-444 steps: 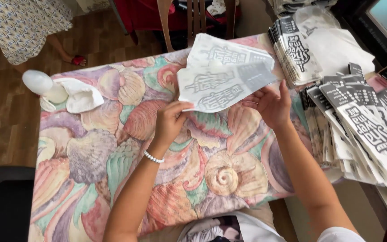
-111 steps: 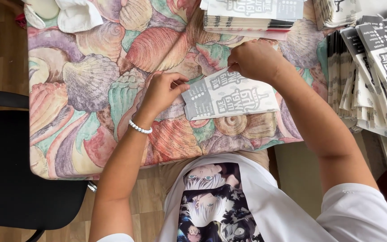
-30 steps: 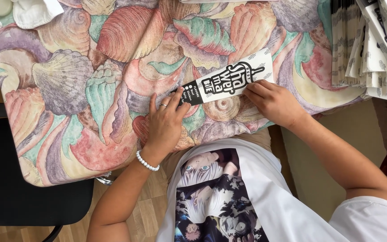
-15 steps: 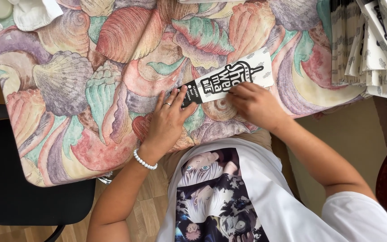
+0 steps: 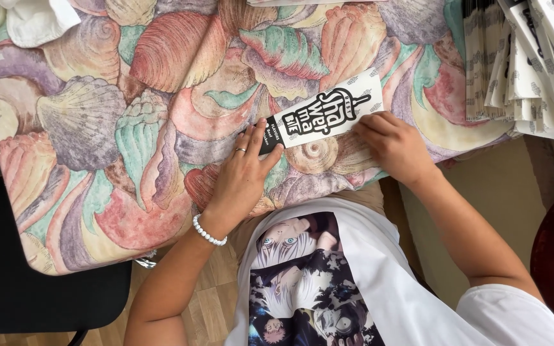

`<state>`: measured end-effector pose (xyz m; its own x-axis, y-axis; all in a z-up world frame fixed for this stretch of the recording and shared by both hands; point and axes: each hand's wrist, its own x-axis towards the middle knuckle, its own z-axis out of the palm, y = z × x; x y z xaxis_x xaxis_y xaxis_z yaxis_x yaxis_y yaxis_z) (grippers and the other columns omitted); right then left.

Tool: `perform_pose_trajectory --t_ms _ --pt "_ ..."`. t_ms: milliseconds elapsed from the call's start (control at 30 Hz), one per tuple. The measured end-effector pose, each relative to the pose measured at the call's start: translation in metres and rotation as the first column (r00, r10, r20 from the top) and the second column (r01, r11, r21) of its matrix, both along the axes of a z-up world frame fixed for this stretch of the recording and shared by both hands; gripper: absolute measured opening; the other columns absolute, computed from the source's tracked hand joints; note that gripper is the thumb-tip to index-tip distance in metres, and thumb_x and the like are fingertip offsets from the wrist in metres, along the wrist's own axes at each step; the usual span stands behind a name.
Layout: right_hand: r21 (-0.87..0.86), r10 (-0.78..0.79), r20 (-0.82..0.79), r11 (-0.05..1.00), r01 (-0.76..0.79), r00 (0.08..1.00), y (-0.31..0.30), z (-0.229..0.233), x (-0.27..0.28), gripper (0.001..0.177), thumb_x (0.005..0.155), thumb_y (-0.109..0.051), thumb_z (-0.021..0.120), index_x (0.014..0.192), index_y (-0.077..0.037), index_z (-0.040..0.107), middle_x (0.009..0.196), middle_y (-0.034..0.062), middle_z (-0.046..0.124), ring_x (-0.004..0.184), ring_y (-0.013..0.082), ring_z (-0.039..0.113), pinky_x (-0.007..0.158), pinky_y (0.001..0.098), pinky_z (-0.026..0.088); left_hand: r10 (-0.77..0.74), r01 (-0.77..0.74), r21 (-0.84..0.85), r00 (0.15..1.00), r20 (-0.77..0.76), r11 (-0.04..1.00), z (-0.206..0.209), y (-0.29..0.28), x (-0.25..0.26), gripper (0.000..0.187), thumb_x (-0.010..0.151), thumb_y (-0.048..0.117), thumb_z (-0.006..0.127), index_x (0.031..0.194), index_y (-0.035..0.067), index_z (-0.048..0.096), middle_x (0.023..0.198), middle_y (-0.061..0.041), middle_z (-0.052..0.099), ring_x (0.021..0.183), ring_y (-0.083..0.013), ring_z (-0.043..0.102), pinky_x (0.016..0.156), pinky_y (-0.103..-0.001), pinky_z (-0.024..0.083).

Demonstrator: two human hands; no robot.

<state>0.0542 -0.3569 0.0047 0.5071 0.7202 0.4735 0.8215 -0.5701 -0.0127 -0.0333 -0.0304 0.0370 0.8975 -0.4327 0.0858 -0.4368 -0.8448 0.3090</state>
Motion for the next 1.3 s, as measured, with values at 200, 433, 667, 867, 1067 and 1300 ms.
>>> perform_pose_trajectory --t_ms 200,433,667,867,1067,1300 --pt "-0.019 -0.077 -0.06 0.997 0.076 0.995 -0.004 0.002 -0.001 0.009 0.098 -0.006 0.067 0.101 -0.005 0.076 0.098 0.0085 0.069 0.096 0.0227 0.07 0.082 0.0298 0.057 -0.034 0.034 -0.009 0.999 -0.026 0.999 0.007 0.007 0.009 0.053 0.087 -0.016 0.045 0.128 0.011 0.067 0.149 -0.036 0.043 0.133 -0.0519 0.049 0.11 -0.062 0.039" --pt "-0.108 -0.045 -0.152 0.994 0.028 0.987 0.088 0.045 -0.004 0.021 0.095 -0.005 0.065 0.108 -0.009 0.08 0.084 0.0071 0.073 0.08 0.0168 0.068 0.075 0.023 0.055 -0.034 0.033 0.062 0.999 0.012 0.998 0.007 0.001 0.012 0.046 0.089 -0.011 0.049 0.124 0.012 0.068 0.143 -0.035 0.049 0.127 -0.0512 0.055 0.103 -0.061 0.045" --pt "-0.031 0.083 -0.059 0.996 -0.085 0.995 0.149 0.012 0.017 0.019 0.09 -0.024 0.069 0.096 -0.008 0.076 0.074 0.0038 0.064 0.069 0.0191 0.067 0.063 0.0309 0.055 -0.009 0.005 0.073 0.999 0.054 0.997 -0.005 0.005 0.012 0.038 0.095 -0.004 0.049 0.12 0.016 0.068 0.143 -0.034 0.05 0.128 -0.0509 0.055 0.104 -0.058 0.046" --pt "-0.066 -0.074 -0.184 0.996 0.062 0.98 0.091 0.022 0.048 0.014 0.092 -0.008 0.067 0.097 -0.01 0.08 0.073 0.0031 0.07 0.068 0.0173 0.068 0.063 0.0262 0.053 -0.017 0.017 0.008 0.999 0.052 1.0 0.006 0.007 0.011 0.039 0.094 -0.006 0.049 0.122 0.015 0.067 0.142 -0.036 0.049 0.128 -0.0508 0.055 0.104 -0.059 0.047" --pt "-0.065 -0.368 -0.01 0.928 0.366 0.93 -0.012 -0.013 0.097 0.013 0.097 -0.015 0.071 0.1 -0.02 0.083 0.074 -0.0022 0.07 0.061 0.0175 0.063 0.05 0.0302 0.049 -0.014 0.011 0.048 0.997 0.079 0.999 -0.003 0.005 0.009 0.043 0.094 -0.006 0.049 0.128 0.018 0.063 0.147 -0.034 0.043 0.128 -0.0476 0.053 0.104 -0.054 0.047" --pt "0.14 -0.246 -0.01 0.959 0.245 0.969 0.022 -0.03 0.022 0.025 0.075 -0.006 0.072 0.096 -0.013 0.082 0.102 0.0033 0.072 0.087 0.0218 0.071 0.072 0.0313 0.058 -0.018 0.015 0.112 0.999 0.026 0.994 0.015 -0.004 0.007 0.051 0.096 0.0 0.05 0.138 0.026 0.062 0.142 -0.04 0.046 0.13 -0.0536 0.052 0.108 -0.061 0.042"
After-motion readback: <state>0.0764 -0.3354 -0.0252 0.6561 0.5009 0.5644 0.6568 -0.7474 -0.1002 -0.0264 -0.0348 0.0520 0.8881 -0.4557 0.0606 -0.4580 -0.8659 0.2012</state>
